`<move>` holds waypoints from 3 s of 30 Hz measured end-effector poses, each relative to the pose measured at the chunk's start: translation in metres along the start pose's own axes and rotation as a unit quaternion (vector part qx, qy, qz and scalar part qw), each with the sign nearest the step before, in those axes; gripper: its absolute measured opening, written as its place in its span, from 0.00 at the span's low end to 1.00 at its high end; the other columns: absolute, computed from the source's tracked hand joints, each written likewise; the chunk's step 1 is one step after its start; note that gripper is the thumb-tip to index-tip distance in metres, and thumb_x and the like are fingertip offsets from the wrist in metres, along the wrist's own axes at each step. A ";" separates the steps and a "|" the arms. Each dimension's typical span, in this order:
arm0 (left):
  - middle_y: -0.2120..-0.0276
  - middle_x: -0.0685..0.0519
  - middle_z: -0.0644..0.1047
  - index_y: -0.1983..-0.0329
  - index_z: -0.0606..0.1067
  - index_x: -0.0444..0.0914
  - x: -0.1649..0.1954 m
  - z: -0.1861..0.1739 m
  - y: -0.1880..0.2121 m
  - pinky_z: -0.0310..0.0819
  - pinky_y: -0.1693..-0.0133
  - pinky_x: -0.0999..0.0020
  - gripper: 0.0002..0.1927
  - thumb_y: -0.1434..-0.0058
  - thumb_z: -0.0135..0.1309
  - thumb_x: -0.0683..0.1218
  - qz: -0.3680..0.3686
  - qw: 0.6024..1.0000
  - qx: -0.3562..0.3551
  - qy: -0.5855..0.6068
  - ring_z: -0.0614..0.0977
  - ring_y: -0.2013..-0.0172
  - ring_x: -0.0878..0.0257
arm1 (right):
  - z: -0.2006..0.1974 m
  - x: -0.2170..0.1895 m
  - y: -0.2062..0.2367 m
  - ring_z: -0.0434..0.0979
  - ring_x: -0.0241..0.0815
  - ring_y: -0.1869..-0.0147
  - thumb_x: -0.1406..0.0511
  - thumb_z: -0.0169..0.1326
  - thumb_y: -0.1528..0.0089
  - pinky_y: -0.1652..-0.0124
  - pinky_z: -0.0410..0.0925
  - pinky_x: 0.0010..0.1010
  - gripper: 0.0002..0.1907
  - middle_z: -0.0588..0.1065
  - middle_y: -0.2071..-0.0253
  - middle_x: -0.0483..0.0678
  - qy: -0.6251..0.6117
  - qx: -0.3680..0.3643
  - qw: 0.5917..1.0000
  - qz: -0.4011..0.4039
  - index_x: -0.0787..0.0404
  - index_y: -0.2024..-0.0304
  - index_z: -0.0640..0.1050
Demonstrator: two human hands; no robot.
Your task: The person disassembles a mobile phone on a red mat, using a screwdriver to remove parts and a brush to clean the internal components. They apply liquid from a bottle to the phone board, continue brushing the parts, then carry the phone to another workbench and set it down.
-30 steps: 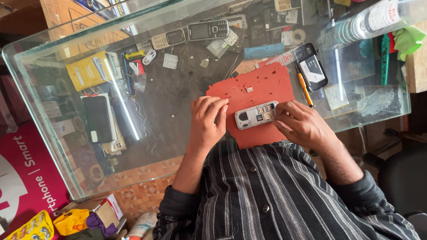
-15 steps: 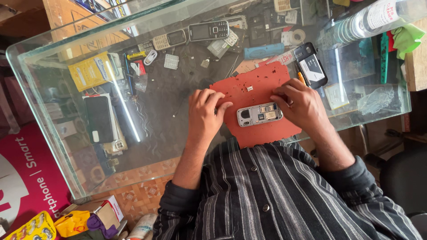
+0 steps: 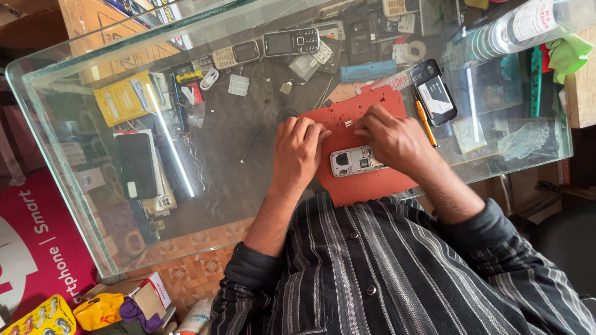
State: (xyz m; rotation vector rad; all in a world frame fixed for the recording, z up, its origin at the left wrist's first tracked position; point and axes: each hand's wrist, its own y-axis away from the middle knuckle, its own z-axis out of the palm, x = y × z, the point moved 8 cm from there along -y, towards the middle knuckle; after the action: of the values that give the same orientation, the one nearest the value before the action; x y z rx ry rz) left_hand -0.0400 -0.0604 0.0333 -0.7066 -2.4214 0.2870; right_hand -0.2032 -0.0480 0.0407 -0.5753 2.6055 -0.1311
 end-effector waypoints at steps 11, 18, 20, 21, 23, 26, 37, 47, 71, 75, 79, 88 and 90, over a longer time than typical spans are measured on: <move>0.58 0.52 0.75 0.54 0.77 0.35 -0.020 -0.023 0.005 0.71 0.52 0.55 0.10 0.38 0.58 0.35 -0.069 0.996 0.034 0.045 0.76 0.56 0.52 | -0.017 0.026 0.001 0.80 0.48 0.66 0.70 0.58 0.33 0.67 0.72 0.37 0.05 0.76 0.55 0.49 -0.051 0.077 0.989 0.115 0.62 0.54 0.80; 0.60 0.52 0.73 0.58 0.77 0.36 -0.017 -0.020 0.002 0.70 0.53 0.56 0.07 0.39 0.61 0.38 -0.066 0.996 0.030 0.060 0.76 0.58 0.52 | -0.009 0.033 0.004 0.79 0.50 0.66 0.68 0.60 0.34 0.67 0.72 0.38 0.03 0.76 0.58 0.49 -0.025 0.074 0.991 0.111 0.62 0.59 0.80; 0.61 0.53 0.73 0.59 0.77 0.37 -0.014 -0.017 0.000 0.70 0.54 0.55 0.07 0.39 0.62 0.38 -0.049 0.998 0.019 0.039 0.76 0.58 0.53 | -0.004 0.034 0.002 0.79 0.51 0.65 0.69 0.60 0.33 0.67 0.72 0.39 0.03 0.76 0.59 0.48 -0.010 0.069 0.993 0.100 0.62 0.60 0.79; 0.62 0.53 0.73 0.60 0.77 0.37 -0.012 -0.016 -0.001 0.70 0.54 0.55 0.07 0.40 0.62 0.39 -0.040 0.999 0.014 0.028 0.76 0.58 0.53 | -0.002 0.034 0.001 0.78 0.51 0.65 0.69 0.60 0.33 0.67 0.72 0.39 0.03 0.75 0.59 0.48 -0.002 0.067 0.993 0.095 0.62 0.61 0.78; 0.62 0.53 0.73 0.60 0.76 0.37 -0.006 -0.012 -0.002 0.70 0.53 0.56 0.06 0.39 0.61 0.39 -0.022 1.000 0.004 0.009 0.76 0.57 0.54 | 0.003 0.033 -0.002 0.78 0.52 0.65 0.68 0.60 0.34 0.68 0.72 0.39 0.05 0.74 0.60 0.50 0.045 0.049 0.995 0.079 0.62 0.61 0.76; 0.61 0.52 0.73 0.60 0.76 0.36 0.002 -0.006 -0.005 0.70 0.53 0.56 0.06 0.38 0.60 0.39 -0.005 1.000 -0.005 0.001 0.76 0.57 0.54 | 0.007 0.029 -0.004 0.78 0.51 0.65 0.67 0.60 0.34 0.70 0.71 0.39 0.06 0.73 0.61 0.49 0.019 0.035 0.997 0.069 0.62 0.60 0.76; 0.55 0.51 0.73 0.49 0.76 0.34 0.006 -0.005 -0.018 0.72 0.48 0.57 0.17 0.43 0.56 0.34 0.008 0.999 -0.014 0.040 0.76 0.52 0.53 | -0.001 -0.008 -0.013 0.80 0.52 0.62 0.72 0.57 0.37 0.69 0.73 0.38 0.08 0.76 0.56 0.49 -0.081 0.036 0.996 0.013 0.63 0.55 0.79; 0.53 0.54 0.73 0.45 0.78 0.35 0.010 0.001 -0.017 0.70 0.51 0.60 0.19 0.41 0.56 0.34 0.043 0.998 -0.051 -0.006 0.75 0.55 0.56 | -0.005 -0.008 0.003 0.79 0.48 0.59 0.72 0.59 0.38 0.64 0.72 0.39 0.12 0.74 0.57 0.50 -0.058 0.040 0.996 0.059 0.64 0.51 0.82; 0.44 0.50 0.78 0.31 0.68 0.34 0.003 -0.008 0.005 0.73 0.43 0.55 0.38 0.49 0.50 0.27 0.019 0.996 -0.016 0.082 0.77 0.50 0.54 | -0.007 -0.004 -0.002 0.79 0.51 0.59 0.66 0.61 0.39 0.63 0.72 0.41 0.06 0.75 0.61 0.48 -0.102 -0.028 0.994 0.022 0.63 0.63 0.80; 0.47 0.51 0.79 0.32 0.68 0.34 0.006 -0.001 0.005 0.71 0.43 0.53 0.38 0.50 0.52 0.29 0.039 0.996 -0.047 0.069 0.77 0.52 0.53 | -0.003 -0.013 -0.006 0.79 0.51 0.60 0.67 0.60 0.40 0.65 0.71 0.41 0.05 0.75 0.60 0.47 -0.108 -0.045 0.991 -0.064 0.61 0.63 0.80; 0.52 0.51 0.78 0.30 0.68 0.35 0.004 0.002 0.009 0.72 0.41 0.53 0.39 0.49 0.52 0.28 0.017 0.996 -0.053 0.072 0.77 0.51 0.53 | 0.009 -0.008 -0.008 0.78 0.52 0.65 0.66 0.59 0.38 0.69 0.70 0.43 0.05 0.73 0.64 0.48 -0.078 -0.101 0.989 -0.073 0.62 0.63 0.78; 0.45 0.43 0.77 0.36 0.68 0.32 -0.007 -0.015 0.022 0.72 0.41 0.54 0.25 0.38 0.47 0.30 -0.030 0.987 0.020 0.154 0.77 0.45 0.46 | 0.025 -0.006 -0.017 0.76 0.49 0.69 0.64 0.58 0.35 0.72 0.69 0.40 0.08 0.71 0.66 0.48 -0.006 -0.096 0.993 -0.070 0.63 0.64 0.75; 0.46 0.42 0.76 0.40 0.69 0.33 -0.006 -0.019 0.024 0.72 0.41 0.53 0.19 0.35 0.47 0.32 -0.044 0.983 0.019 0.180 0.76 0.44 0.44 | 0.023 -0.013 -0.021 0.76 0.49 0.70 0.66 0.58 0.36 0.73 0.70 0.38 0.06 0.72 0.64 0.47 -0.062 -0.058 0.994 -0.064 0.62 0.63 0.76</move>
State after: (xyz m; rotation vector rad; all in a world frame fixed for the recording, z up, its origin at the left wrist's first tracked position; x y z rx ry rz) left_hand -0.0143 -0.0425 0.0372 -0.5766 -2.0904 0.1530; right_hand -0.1745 -0.0611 0.0298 -0.7673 2.4681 0.0146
